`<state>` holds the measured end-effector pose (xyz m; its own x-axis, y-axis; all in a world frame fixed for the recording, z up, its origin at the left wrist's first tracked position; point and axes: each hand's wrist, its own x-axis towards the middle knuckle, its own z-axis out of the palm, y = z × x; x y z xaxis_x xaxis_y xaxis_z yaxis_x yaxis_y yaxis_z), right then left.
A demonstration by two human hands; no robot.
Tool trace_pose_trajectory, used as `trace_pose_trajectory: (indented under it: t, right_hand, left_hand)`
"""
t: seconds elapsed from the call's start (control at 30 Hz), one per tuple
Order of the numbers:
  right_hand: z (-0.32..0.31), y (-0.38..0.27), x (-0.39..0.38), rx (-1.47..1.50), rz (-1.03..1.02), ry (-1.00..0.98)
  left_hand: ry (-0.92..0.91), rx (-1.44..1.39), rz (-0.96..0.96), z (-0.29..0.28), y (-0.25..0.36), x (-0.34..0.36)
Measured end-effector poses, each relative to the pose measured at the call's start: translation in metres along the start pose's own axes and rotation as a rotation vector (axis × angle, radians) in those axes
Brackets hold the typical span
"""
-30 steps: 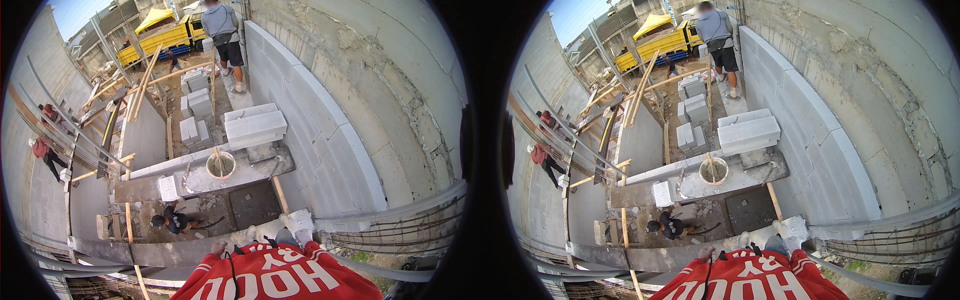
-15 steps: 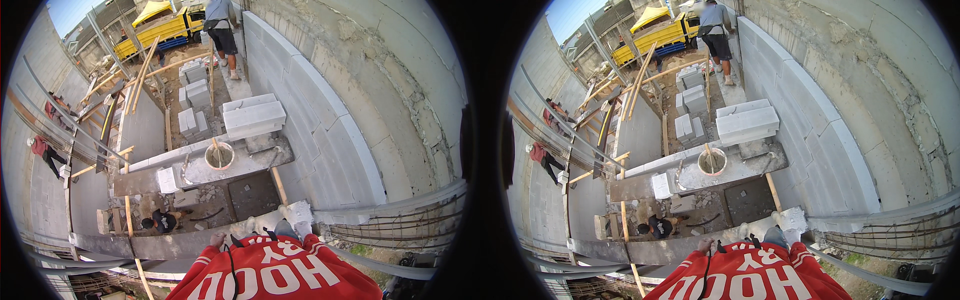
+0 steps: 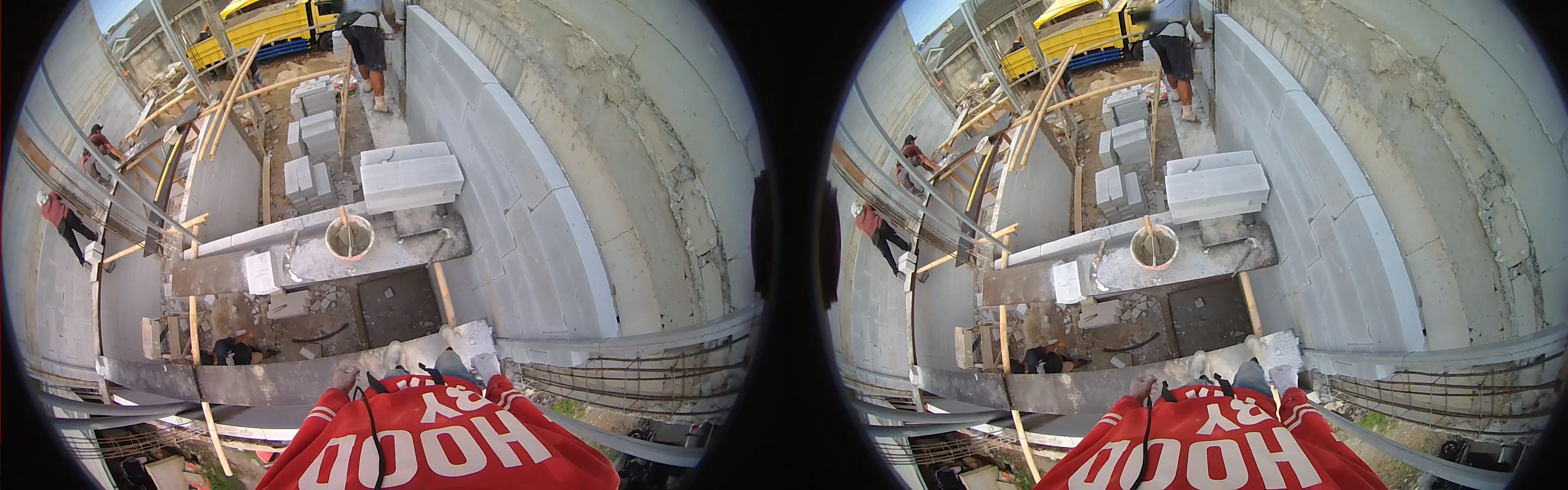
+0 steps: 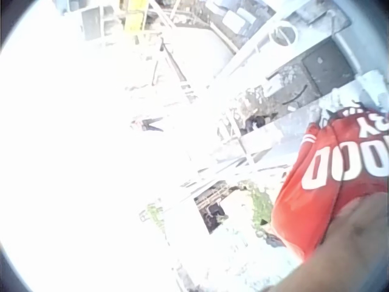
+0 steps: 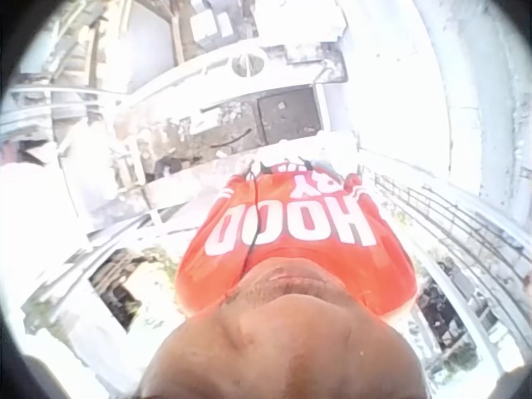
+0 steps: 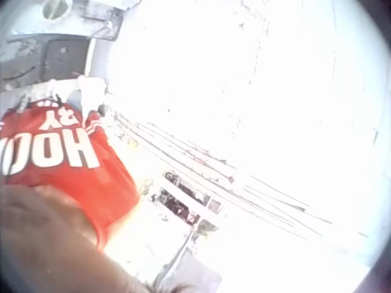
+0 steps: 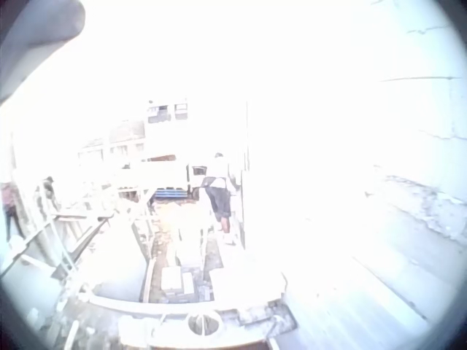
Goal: The person lays and aligns lightweight concrete blocks using mortar and a trowel. The mortar is applied from a bucket to the blocks before they are set in place.
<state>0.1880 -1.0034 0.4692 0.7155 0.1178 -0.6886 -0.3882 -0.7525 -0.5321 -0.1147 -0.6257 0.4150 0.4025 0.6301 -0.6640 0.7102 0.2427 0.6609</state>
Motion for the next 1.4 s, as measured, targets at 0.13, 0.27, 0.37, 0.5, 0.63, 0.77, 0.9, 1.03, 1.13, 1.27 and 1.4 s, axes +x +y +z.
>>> trace_pose_trajectory:
  t: [0.13, 0.27, 0.37, 0.5, 0.63, 0.77, 0.9, 1.03, 1.13, 1.27, 1.4]
  right_hand:
    - [-0.006, -0.01, -0.003, -0.06, 0.035, -0.029]
    - [-0.008, -0.013, -0.009, -0.022, 0.046, -0.023]
    - [-0.011, -0.02, -0.015, -0.031, 0.038, -0.036]
    - [-0.016, -0.028, -0.023, 0.031, 0.062, -0.029]
    - [-0.016, -0.042, -0.04, 0.089, 0.06, 0.013]
    - [-0.018, -0.043, -0.04, 0.079, 0.061, -0.015]
    - [-0.014, -0.043, -0.037, 0.073, 0.078, -0.041]
    - [-0.012, -0.039, -0.04, 0.018, 0.03, -0.038]
    - [-0.012, -0.036, -0.044, -0.031, 0.073, 0.012]
    - [-0.01, -0.026, -0.042, -0.25, -0.137, 0.13]
    - [-0.017, -0.033, -0.058, -0.24, -0.177, 0.305]
  left_hand:
    - [-0.05, -0.001, 0.033, 0.003, 0.015, -0.014]
    - [-0.051, -0.066, 0.008, 0.005, 0.022, -0.021]
    - [-0.052, -0.057, 0.012, 0.004, 0.021, -0.02]
    - [-0.067, -0.025, 0.002, 0.005, 0.04, -0.026]
    - [-0.024, -0.002, 0.043, 0.006, 0.022, -0.017]
    - [-0.055, -0.029, 0.035, 0.007, 0.023, -0.017]
    - [-0.04, 0.002, 0.015, 0.004, 0.011, -0.019]
    - [-0.068, -0.078, 0.05, 0.002, -0.001, -0.022]
    - [-0.101, -0.057, 0.045, 0.0, 0.002, -0.015]
    - [-0.195, -0.093, -0.099, -0.01, 0.044, -0.027]
    - [-0.211, 0.487, 0.486, -0.023, -0.001, 0.042]
